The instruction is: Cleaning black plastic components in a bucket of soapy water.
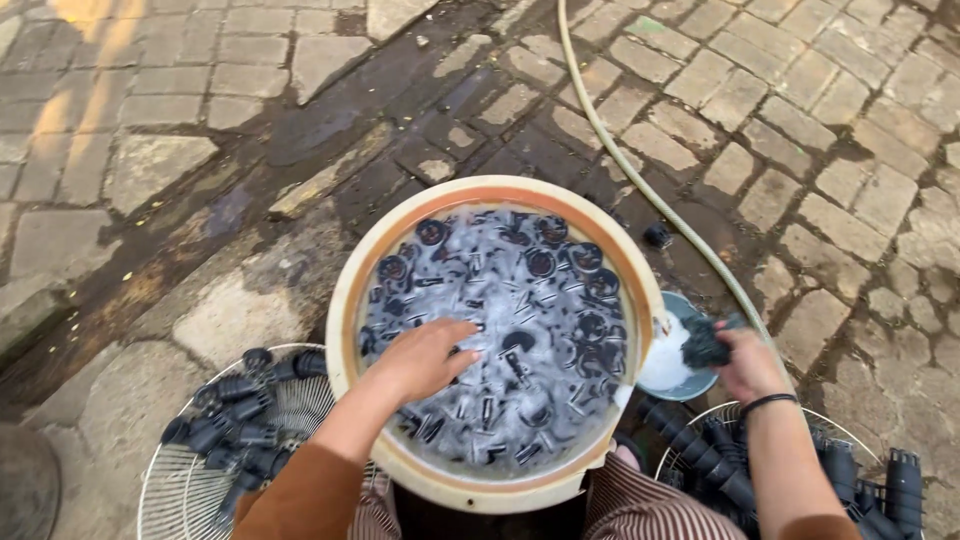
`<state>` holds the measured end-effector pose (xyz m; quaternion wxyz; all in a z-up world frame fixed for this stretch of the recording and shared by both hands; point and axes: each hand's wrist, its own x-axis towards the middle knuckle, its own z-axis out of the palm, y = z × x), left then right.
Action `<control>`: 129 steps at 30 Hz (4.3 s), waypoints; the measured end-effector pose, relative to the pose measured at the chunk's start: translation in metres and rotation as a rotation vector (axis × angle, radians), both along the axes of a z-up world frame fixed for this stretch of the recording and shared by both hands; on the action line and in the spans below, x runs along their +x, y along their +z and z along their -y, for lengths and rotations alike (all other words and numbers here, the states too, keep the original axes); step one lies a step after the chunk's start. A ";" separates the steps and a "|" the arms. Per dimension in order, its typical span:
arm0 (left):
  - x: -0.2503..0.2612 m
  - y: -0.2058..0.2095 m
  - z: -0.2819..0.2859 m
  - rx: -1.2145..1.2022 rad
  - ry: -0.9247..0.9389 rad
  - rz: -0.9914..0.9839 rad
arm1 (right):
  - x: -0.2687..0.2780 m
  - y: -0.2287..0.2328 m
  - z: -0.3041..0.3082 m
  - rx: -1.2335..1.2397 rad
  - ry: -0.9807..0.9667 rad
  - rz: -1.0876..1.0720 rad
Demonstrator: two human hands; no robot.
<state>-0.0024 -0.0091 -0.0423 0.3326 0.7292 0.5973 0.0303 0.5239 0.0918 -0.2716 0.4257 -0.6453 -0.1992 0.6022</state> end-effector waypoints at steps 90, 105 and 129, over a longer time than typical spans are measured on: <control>-0.258 -0.361 0.093 0.386 0.429 -0.716 | -0.157 0.144 -0.009 0.014 0.740 -0.992; -0.222 -0.213 0.125 0.076 0.673 -0.305 | -0.223 0.224 0.035 0.132 0.636 -0.401; 0.063 -0.019 0.000 0.043 0.799 1.087 | -0.340 0.325 0.085 1.094 0.660 1.374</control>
